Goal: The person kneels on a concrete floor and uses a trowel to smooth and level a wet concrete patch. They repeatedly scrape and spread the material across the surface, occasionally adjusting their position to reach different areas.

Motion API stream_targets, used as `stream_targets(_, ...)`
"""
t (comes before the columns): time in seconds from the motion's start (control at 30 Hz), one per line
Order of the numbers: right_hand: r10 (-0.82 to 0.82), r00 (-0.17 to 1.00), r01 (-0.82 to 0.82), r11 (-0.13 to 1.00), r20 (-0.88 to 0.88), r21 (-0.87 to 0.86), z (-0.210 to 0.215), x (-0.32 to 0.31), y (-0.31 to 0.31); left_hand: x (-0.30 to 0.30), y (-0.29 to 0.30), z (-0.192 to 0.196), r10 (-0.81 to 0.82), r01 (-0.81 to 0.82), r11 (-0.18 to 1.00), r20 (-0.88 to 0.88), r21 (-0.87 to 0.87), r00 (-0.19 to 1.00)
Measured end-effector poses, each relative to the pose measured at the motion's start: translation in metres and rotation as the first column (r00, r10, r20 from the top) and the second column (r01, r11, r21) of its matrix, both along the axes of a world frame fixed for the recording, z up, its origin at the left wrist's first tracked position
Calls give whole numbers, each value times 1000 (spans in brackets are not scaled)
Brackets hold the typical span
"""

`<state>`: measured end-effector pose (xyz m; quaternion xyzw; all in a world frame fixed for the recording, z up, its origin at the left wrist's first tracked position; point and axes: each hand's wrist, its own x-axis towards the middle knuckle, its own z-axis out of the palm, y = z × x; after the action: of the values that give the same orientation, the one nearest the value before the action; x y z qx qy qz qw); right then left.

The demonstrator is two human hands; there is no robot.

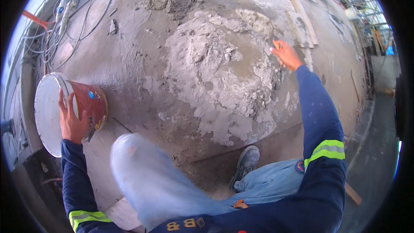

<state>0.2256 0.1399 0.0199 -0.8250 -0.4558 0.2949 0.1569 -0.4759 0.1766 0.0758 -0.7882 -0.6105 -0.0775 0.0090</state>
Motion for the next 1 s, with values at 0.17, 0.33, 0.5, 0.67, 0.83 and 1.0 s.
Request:
stream_targets(0.17,173,983,-172,985,59,-12,-48,71,108,2,5,-11,22,-23,1000,-81,-15,996)
stream_targets(0.33,434,875,-434,900,213,-49,-77,49,168,-12,-1,-20,33,-29,999,-117,37,993)
stream_targets(0.5,693,514,-767,635,506,-90,-64,56,183,-5,4,-28,38,-30,997,-114,71,993)
stream_targets(0.67,739,328,-796,552,588,-249,-6,32,148,-6,0,-21,83,-77,996,-134,53,987)
stream_targets(0.83,736,308,-785,555,602,-277,17,52,84,-3,3,-22,93,-92,996,-111,13,989)
stream_targets(1.0,649,406,-768,624,644,-145,55,65,4,-2,-4,-20,73,-67,997,-137,48,988)
